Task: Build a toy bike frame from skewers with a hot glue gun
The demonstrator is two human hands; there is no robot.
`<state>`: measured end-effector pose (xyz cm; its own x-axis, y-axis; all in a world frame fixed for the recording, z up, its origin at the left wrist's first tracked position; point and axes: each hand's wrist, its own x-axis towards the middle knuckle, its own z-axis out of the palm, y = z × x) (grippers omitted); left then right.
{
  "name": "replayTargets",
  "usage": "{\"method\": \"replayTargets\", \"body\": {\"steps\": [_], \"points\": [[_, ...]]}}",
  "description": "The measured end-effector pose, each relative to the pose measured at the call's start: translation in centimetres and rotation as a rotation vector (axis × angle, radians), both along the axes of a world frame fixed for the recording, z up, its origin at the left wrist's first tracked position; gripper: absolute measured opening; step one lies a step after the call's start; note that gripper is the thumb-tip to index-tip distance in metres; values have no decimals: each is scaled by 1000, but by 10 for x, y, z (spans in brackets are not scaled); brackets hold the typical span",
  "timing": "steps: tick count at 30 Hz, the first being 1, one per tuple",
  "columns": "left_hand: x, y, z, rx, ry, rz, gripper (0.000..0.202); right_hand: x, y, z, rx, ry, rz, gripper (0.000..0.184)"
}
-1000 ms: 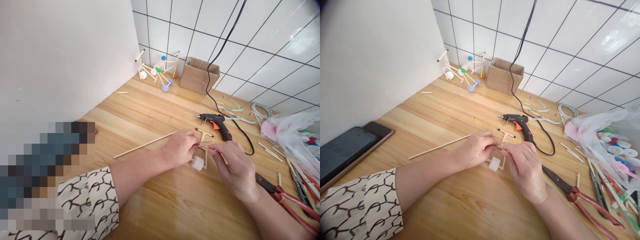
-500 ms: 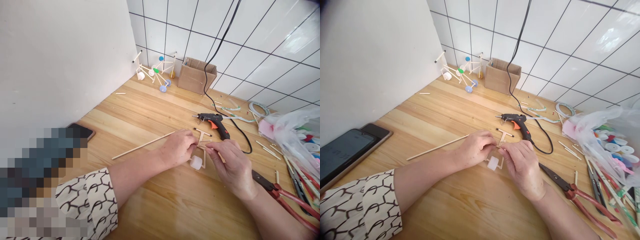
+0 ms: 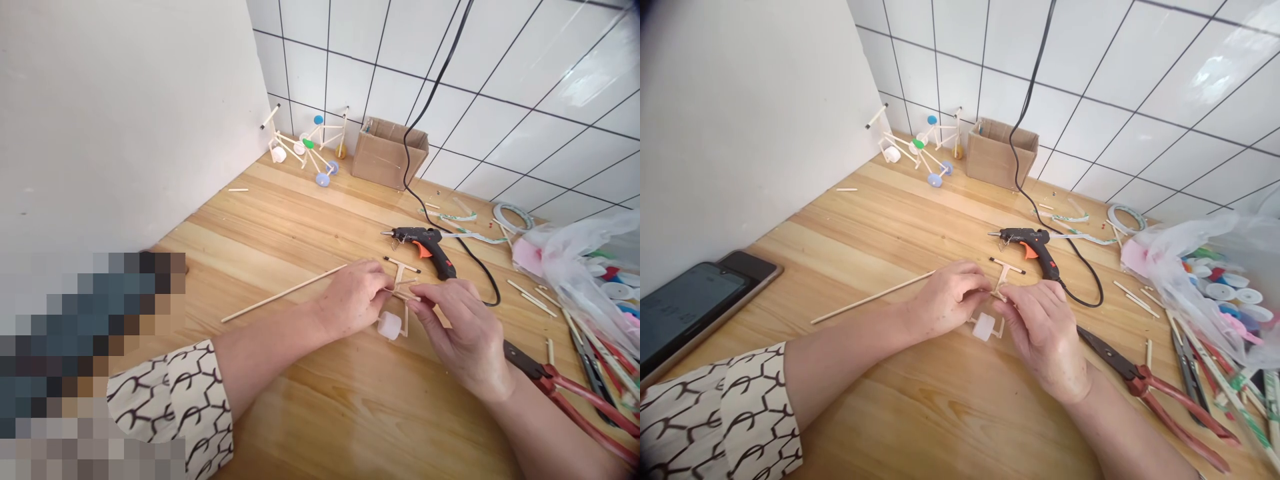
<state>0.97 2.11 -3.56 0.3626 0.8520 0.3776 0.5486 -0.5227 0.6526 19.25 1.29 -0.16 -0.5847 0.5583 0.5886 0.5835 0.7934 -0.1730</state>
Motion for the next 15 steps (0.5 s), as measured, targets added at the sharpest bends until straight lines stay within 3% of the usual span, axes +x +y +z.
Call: {"method": "replayTargets", "body": {"steps": [15], "points": [[4, -7, 7, 129, -122, -2, 7, 2, -1, -5, -74, 35, 21, 11]]}}
